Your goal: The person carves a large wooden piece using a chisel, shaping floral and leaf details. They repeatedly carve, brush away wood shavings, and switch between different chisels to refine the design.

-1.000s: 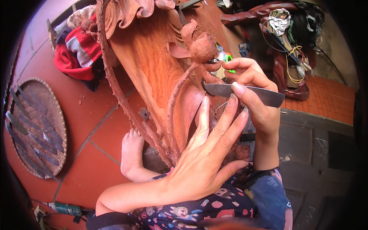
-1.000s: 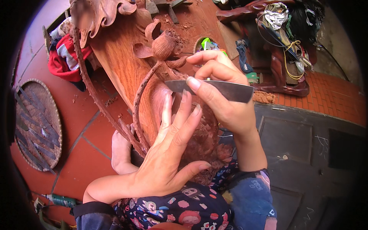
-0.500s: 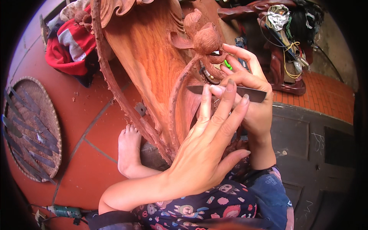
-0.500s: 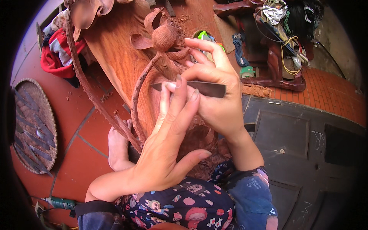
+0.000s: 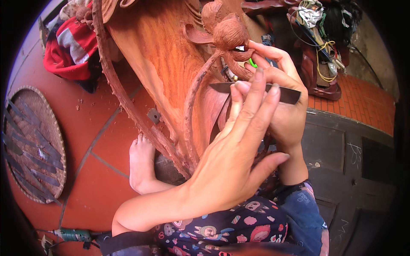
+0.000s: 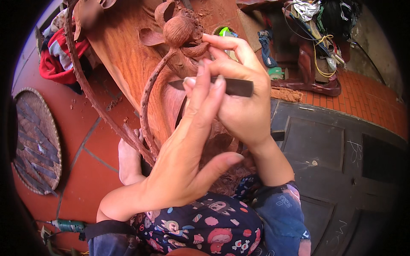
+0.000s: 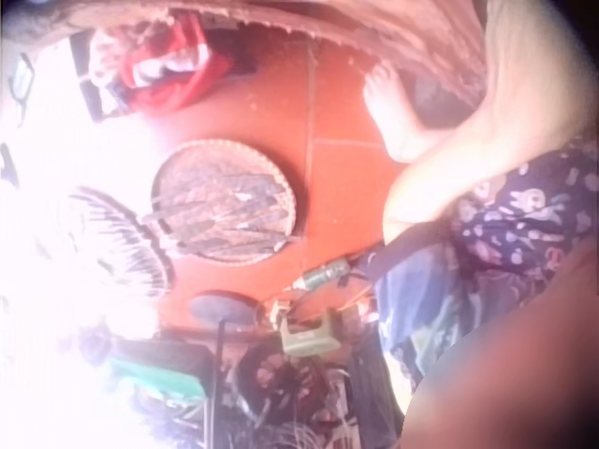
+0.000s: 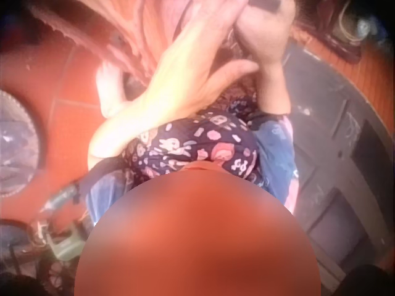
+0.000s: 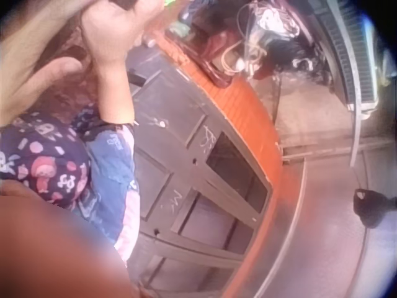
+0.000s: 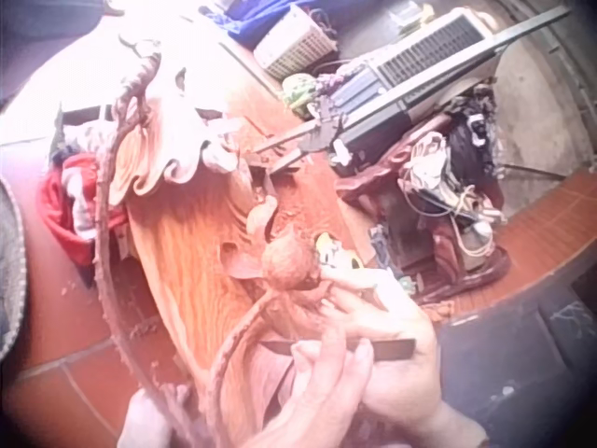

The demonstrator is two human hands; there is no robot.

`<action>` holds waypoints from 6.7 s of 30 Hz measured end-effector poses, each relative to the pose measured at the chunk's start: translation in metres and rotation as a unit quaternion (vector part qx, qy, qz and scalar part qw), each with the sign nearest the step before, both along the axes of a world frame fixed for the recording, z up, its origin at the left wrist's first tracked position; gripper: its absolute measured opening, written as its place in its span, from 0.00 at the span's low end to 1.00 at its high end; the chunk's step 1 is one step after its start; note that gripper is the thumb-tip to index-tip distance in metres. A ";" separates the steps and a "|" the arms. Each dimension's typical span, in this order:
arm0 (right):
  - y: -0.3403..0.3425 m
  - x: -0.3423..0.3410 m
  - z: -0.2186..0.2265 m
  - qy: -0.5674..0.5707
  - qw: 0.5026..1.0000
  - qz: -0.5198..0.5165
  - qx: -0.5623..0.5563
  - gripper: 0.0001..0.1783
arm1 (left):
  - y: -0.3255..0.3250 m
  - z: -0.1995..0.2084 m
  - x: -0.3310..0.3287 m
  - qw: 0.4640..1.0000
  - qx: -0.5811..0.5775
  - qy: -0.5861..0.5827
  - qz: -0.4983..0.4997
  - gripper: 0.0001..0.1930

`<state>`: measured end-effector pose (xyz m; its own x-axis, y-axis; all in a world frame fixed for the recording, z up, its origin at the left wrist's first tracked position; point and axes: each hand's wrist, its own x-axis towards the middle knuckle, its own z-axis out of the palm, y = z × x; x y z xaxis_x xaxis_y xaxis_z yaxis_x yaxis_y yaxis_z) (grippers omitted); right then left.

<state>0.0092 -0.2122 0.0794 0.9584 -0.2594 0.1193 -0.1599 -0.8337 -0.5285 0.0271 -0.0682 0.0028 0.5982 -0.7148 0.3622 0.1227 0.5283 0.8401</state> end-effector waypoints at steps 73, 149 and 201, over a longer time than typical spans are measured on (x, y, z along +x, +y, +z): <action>-0.010 -0.010 -0.007 -0.036 0.997 0.056 0.023 0.08 | 0.014 -0.002 -0.002 0.994 0.061 -0.091 0.014 0.58; -0.005 0.018 0.078 0.087 0.966 -0.088 0.226 0.13 | 0.025 0.017 -0.009 0.997 0.005 -0.051 -0.063 0.45; 0.029 -0.042 0.046 0.095 0.971 0.211 0.061 0.12 | 0.370 -0.252 0.078 0.575 0.706 0.052 0.410 0.19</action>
